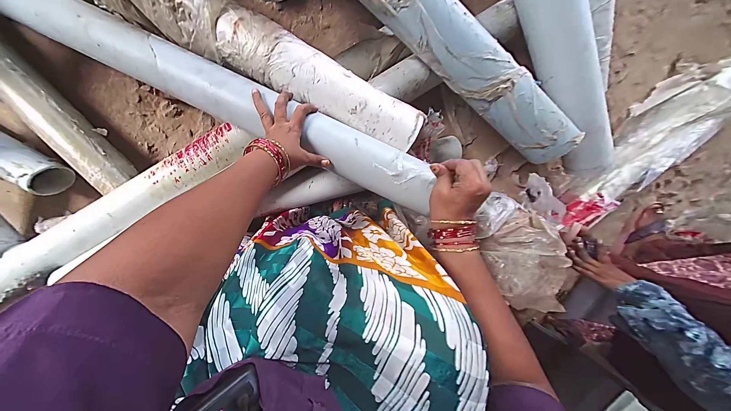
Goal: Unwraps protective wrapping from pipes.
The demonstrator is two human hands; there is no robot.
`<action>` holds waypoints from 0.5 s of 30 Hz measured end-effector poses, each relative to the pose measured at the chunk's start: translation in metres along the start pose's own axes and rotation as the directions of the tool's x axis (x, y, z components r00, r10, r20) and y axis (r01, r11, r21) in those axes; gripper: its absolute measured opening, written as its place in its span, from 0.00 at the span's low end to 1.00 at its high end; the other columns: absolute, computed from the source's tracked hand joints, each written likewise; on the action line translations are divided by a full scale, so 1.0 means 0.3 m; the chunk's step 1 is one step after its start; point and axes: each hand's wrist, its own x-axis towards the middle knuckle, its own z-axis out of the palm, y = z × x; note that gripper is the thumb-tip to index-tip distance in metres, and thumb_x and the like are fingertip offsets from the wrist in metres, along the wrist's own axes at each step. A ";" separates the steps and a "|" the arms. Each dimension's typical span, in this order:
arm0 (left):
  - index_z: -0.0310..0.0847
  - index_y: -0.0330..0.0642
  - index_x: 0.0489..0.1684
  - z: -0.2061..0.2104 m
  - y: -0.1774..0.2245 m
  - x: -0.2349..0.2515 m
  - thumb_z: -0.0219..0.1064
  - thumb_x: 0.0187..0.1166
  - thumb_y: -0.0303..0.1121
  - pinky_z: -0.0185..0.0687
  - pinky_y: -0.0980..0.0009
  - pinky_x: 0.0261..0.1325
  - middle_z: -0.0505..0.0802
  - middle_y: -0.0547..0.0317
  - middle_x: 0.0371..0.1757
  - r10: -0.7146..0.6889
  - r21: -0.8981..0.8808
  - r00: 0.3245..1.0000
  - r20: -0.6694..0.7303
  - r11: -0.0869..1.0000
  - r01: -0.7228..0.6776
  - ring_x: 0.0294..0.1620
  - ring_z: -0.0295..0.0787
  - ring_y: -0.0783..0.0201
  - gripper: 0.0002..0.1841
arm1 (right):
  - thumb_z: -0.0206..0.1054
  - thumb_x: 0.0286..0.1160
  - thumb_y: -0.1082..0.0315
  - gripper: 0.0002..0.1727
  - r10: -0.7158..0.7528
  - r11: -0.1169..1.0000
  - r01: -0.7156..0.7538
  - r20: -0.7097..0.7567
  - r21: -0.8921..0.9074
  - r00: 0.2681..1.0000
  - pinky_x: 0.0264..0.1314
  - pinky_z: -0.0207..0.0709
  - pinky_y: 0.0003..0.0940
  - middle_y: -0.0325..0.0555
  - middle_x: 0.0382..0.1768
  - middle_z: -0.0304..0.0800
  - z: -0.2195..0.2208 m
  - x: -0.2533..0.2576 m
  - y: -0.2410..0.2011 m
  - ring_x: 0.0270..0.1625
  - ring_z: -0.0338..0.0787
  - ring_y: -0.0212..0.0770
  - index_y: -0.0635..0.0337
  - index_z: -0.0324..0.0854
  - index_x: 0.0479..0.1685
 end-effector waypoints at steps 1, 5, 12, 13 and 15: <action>0.60 0.57 0.91 0.000 -0.003 -0.002 0.88 0.55 0.55 0.32 0.27 0.88 0.36 0.38 0.97 -0.006 0.005 1.000 0.000 1.000 0.006 0.92 0.13 0.21 0.56 | 0.66 0.81 0.71 0.12 0.244 0.966 -0.242 -0.015 0.089 0.970 0.49 0.82 0.34 0.56 0.35 0.91 -0.017 0.039 -0.012 0.39 0.91 0.42 0.75 0.87 0.41; 0.58 0.60 0.92 0.023 -0.019 -0.023 0.91 0.51 0.52 0.38 0.27 0.87 0.33 0.42 0.97 -0.039 0.008 0.999 -0.010 0.999 0.039 0.92 0.12 0.22 0.59 | 0.58 0.89 0.64 0.14 0.584 0.784 -0.591 0.095 0.192 0.806 0.42 0.78 0.25 0.44 0.38 0.83 -0.135 0.199 0.074 0.32 0.81 0.27 0.70 0.81 0.51; 0.55 0.61 0.93 0.034 -0.033 -0.034 0.93 0.47 0.47 0.38 0.27 0.88 0.30 0.44 0.97 -0.034 0.059 0.999 -0.020 0.998 0.035 0.92 0.11 0.21 0.63 | 0.75 0.67 0.75 0.14 -0.482 0.868 0.334 0.459 0.367 0.747 0.63 0.81 0.53 0.67 0.56 0.89 -0.004 0.032 -0.064 0.57 0.88 0.63 0.66 0.94 0.52; 0.55 0.61 0.93 0.037 -0.032 -0.033 0.93 0.46 0.46 0.36 0.27 0.88 0.30 0.44 0.97 -0.034 0.055 0.999 -0.027 0.998 0.036 0.92 0.11 0.21 0.64 | 0.75 0.66 0.75 0.11 -0.549 0.833 0.422 0.433 0.357 0.715 0.64 0.80 0.56 0.66 0.54 0.91 0.022 0.013 -0.069 0.56 0.89 0.66 0.65 0.95 0.47; 0.54 0.61 0.94 0.034 -0.028 -0.032 0.94 0.45 0.46 0.40 0.27 0.87 0.30 0.44 0.97 -0.041 0.062 0.999 -0.024 0.997 0.042 0.92 0.11 0.21 0.65 | 0.73 0.68 0.78 0.04 -0.596 0.801 0.519 0.325 0.298 0.734 0.58 0.84 0.52 0.63 0.45 0.94 0.061 -0.015 -0.069 0.51 0.92 0.63 0.66 0.94 0.35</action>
